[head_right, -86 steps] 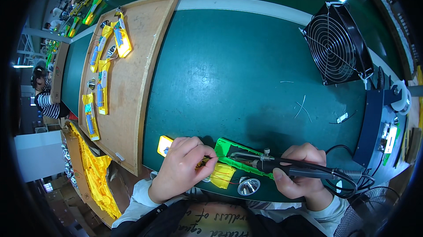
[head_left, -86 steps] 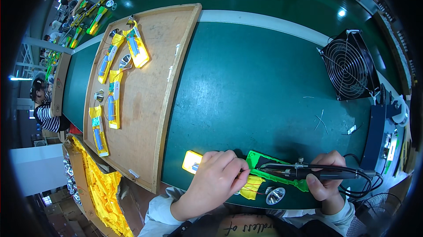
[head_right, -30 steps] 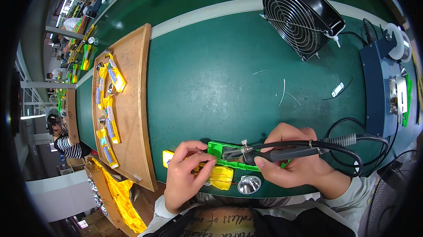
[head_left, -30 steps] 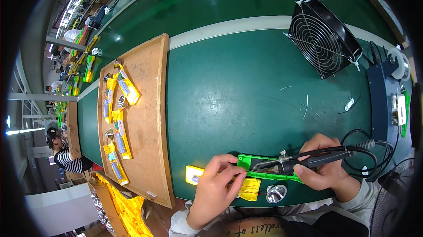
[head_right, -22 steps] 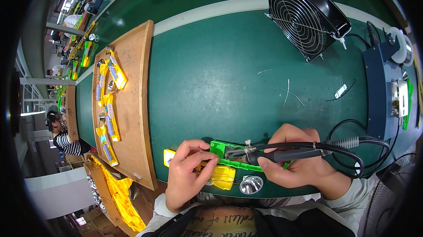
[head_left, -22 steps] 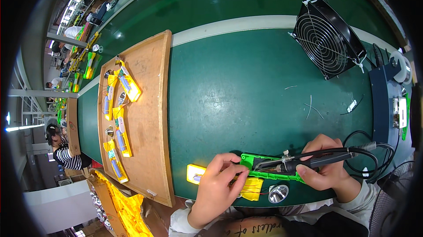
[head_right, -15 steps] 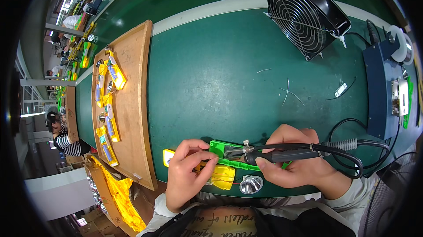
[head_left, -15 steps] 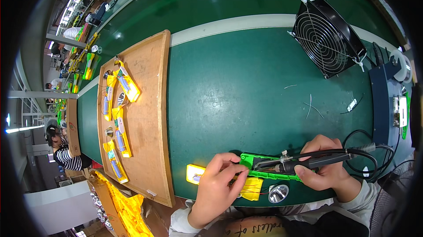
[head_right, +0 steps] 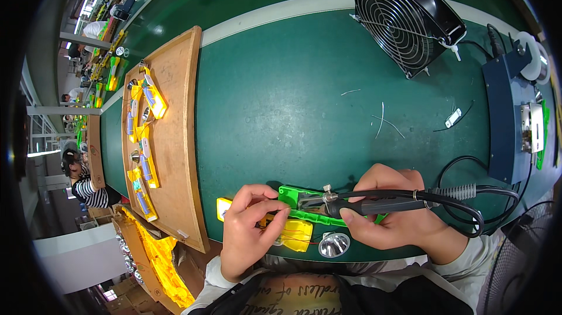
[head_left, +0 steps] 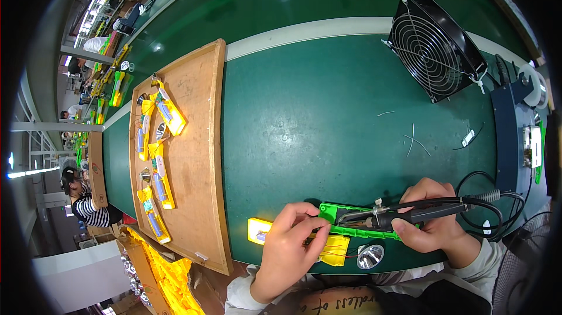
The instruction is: The person assembles portable flashlights at a workbench. They fit internal components into the plastic casings, solder the wiring using a soldering iron, close the housings by hand, and place the assembled flashlights onto the conveyor belt.
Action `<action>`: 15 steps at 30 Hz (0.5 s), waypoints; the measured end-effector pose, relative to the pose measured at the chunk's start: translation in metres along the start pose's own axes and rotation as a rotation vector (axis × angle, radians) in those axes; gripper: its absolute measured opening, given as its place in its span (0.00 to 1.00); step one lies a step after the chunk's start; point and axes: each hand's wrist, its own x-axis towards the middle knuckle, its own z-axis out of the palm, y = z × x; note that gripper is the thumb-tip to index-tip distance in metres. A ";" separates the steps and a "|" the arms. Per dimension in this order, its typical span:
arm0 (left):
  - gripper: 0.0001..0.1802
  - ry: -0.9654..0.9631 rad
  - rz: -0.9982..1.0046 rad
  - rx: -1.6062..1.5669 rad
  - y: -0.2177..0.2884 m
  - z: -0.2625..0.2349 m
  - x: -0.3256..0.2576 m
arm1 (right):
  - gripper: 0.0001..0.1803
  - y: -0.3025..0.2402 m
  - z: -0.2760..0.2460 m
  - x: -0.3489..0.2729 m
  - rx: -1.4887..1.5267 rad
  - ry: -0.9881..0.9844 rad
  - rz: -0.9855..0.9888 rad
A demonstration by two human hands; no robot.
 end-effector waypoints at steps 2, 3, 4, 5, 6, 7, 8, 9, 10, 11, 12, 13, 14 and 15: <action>0.06 -0.002 -0.004 -0.001 0.000 0.000 0.000 | 0.12 0.000 0.000 0.000 0.000 -0.007 0.006; 0.06 -0.002 -0.004 -0.002 0.001 0.000 0.000 | 0.12 0.000 0.000 0.000 -0.004 -0.010 0.004; 0.06 -0.002 -0.004 -0.002 0.001 0.000 0.000 | 0.12 0.000 -0.001 -0.001 -0.009 -0.012 0.003; 0.06 -0.002 -0.005 -0.002 0.001 0.000 0.000 | 0.12 0.000 0.000 -0.001 -0.008 -0.013 0.003; 0.06 -0.003 -0.007 -0.004 0.000 0.000 0.000 | 0.12 0.000 0.000 0.000 -0.011 -0.008 0.003; 0.06 -0.004 -0.010 -0.006 0.000 0.000 0.000 | 0.12 0.000 0.000 0.000 -0.014 -0.003 0.004; 0.06 -0.005 -0.010 -0.006 0.000 0.000 0.000 | 0.12 0.000 0.000 0.000 -0.014 -0.003 0.004; 0.06 -0.005 -0.008 -0.002 0.000 0.000 0.000 | 0.12 0.000 0.000 0.000 -0.016 -0.012 0.002; 0.06 -0.005 -0.005 0.002 0.000 0.000 0.000 | 0.12 0.000 0.000 0.000 -0.018 -0.022 -0.001; 0.06 -0.005 -0.006 0.002 0.000 0.000 0.000 | 0.12 0.000 0.000 0.000 -0.018 -0.022 -0.001; 0.06 -0.005 -0.003 0.002 0.000 0.000 0.000 | 0.12 0.001 0.000 0.000 -0.017 -0.020 -0.006; 0.06 -0.005 -0.001 0.003 -0.001 0.000 0.000 | 0.12 0.001 0.000 0.000 -0.015 -0.017 -0.011; 0.06 -0.005 -0.001 0.003 -0.001 0.000 0.000 | 0.12 0.000 0.000 0.000 -0.015 -0.017 -0.011; 0.06 -0.005 0.000 0.002 -0.001 0.000 0.000 | 0.12 0.000 0.000 0.000 -0.010 -0.016 -0.006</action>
